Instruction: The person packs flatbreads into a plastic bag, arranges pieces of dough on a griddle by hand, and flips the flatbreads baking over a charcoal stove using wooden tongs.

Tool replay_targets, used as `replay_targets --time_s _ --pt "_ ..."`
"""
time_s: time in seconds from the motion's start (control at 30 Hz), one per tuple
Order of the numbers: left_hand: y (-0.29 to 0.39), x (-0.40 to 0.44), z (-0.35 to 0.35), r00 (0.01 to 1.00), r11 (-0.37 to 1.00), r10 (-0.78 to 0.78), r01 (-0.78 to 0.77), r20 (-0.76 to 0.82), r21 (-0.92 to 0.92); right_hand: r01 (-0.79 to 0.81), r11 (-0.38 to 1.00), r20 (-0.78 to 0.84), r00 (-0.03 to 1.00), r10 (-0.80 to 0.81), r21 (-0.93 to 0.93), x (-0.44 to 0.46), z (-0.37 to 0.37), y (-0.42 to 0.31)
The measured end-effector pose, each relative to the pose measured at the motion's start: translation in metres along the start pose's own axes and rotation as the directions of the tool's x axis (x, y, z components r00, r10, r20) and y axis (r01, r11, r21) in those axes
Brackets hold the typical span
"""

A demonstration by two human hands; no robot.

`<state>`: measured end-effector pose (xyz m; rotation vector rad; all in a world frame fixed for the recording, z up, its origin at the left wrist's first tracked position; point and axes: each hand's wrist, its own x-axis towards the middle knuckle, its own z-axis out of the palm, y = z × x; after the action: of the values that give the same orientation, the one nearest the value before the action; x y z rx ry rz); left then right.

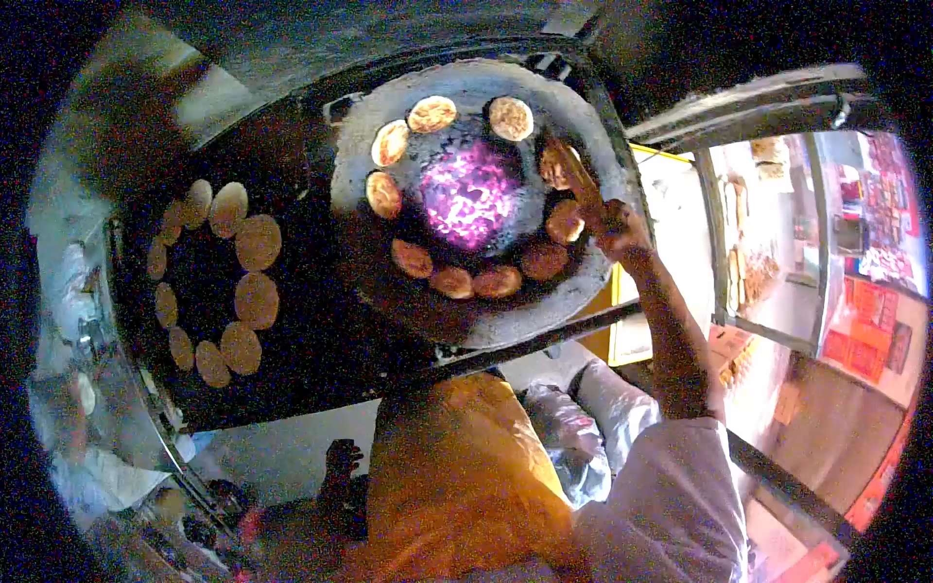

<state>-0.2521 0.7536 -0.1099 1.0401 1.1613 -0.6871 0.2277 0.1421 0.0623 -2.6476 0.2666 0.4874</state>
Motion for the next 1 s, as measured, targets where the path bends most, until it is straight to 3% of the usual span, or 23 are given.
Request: replay_targets --time_s 0.03,0.1,0.13,0.2,0.3,0.33,0.37,0.43,0.47,0.53,0.57,0.63,0.67,0.7,0.73,0.77,0.8,0.83,0.9,0.97,1.0 --pt "-0.01 0.016 -0.01 1.0 1.0 -0.012 0.012 0.017 0.005 -0.053 0.978 -0.012 0.999 0.052 -0.202 -0.02 -0.012 -0.01" --pt "-0.017 0.041 -0.015 0.979 0.95 -0.036 0.096 0.201 -0.298 -0.052 0.918 0.011 0.998 0.061 -0.392 -0.045 -0.031 -0.028" --pt "-0.017 0.044 -0.012 0.976 0.95 -0.041 0.104 0.215 -0.293 -0.06 0.908 0.047 0.995 0.087 -0.415 -0.049 -0.035 -0.037" --pt "0.001 0.043 0.009 0.993 0.997 0.047 -0.04 0.11 -0.06 -0.072 0.896 0.074 0.99 0.116 -0.439 -0.051 -0.036 -0.038" --pt "0.003 0.066 0.011 0.999 1.0 -0.004 0.005 0.053 -0.024 -0.051 0.865 0.061 0.994 0.094 -0.499 -0.026 -0.024 -0.029" --pt "0.009 0.059 0.012 0.983 0.994 0.108 -0.103 0.145 -0.045 -0.102 0.853 0.156 0.965 0.209 -0.512 -0.017 -0.022 -0.03" --pt "0.02 0.046 0.022 0.984 0.994 0.109 -0.103 0.138 -0.046 -0.135 0.856 0.176 0.951 0.253 -0.5 -0.01 -0.015 -0.022" --pt "0.037 0.022 0.041 0.982 0.965 0.18 -0.186 0.051 0.186 -0.204 0.853 0.214 0.916 0.339 -0.48 0.004 -0.001 -0.007" --pt "0.025 0.03 0.026 0.983 0.965 0.18 -0.185 0.043 0.185 -0.155 0.902 0.214 0.942 0.258 -0.404 -0.002 0.002 -0.013" --pt "0.004 0.051 -0.008 0.978 0.985 0.049 -0.014 0.201 -0.169 -0.228 0.943 0.141 0.953 0.267 -0.242 0.003 0.024 0.02" --pt "0.007 0.047 -0.01 0.979 0.986 0.051 -0.017 0.199 -0.168 -0.227 0.944 0.142 0.954 0.265 -0.239 -0.001 0.032 0.03" --pt "0.014 0.038 -0.012 0.942 0.931 -0.096 0.2 0.322 -0.307 -0.311 0.9 0.155 0.949 0.276 0.304 -0.02 0.043 0.046" --pt "0.014 0.036 -0.01 0.942 0.932 -0.09 0.194 0.323 -0.307 -0.348 0.914 0.256 0.921 0.293 0.207 -0.026 0.035 0.026" --pt "0.012 0.033 -0.006 0.983 0.986 -0.083 0.105 0.164 -0.131 -0.363 0.926 0.355 0.883 0.307 0.104 -0.032 0.027 0.005" --pt "0.011 0.027 0.0 0.999 0.997 -0.042 0.042 0.006 0.062 -0.366 0.701 0.426 0.9 0.097 0.613 -0.032 0.05 0.04" --pt "0.014 0.021 0.006 0.999 0.997 -0.038 0.037 0.004 0.062 -0.336 0.233 0.369 0.922 -0.118 0.913 -0.031 0.074 0.074" --pt "0.023 0.011 0.014 0.999 0.999 -0.029 0.028 0.016 0.037 -0.334 0.23 0.368 0.922 -0.124 0.914 -0.033 0.066 0.052" --pt "0.033 0.001 0.023 0.999 1.0 -0.02 0.02 0.025 0.013 -0.431 0.077 0.426 0.901 0.076 0.899 -0.04 0.049 0.0" --pt "0.048 -0.013 0.042 1.0 0.999 0.003 -0.003 -0.009 0.04 -0.492 -0.1 0.501 0.828 0.252 0.865 -0.037 0.042 -0.024" --pt "0.057 -0.023 0.054 0.999 0.997 0.024 -0.021 -0.043 0.069 -0.481 -0.193 0.494 0.869 0.022 0.855 -0.021 0.041 -0.018" --pt "0.06 -0.027 0.059 0.997 0.989 0.052 -0.044 -0.059 0.138 -0.468 -0.197 0.477 0.879 -0.001 0.861 -0.017 0.037 -0.018"
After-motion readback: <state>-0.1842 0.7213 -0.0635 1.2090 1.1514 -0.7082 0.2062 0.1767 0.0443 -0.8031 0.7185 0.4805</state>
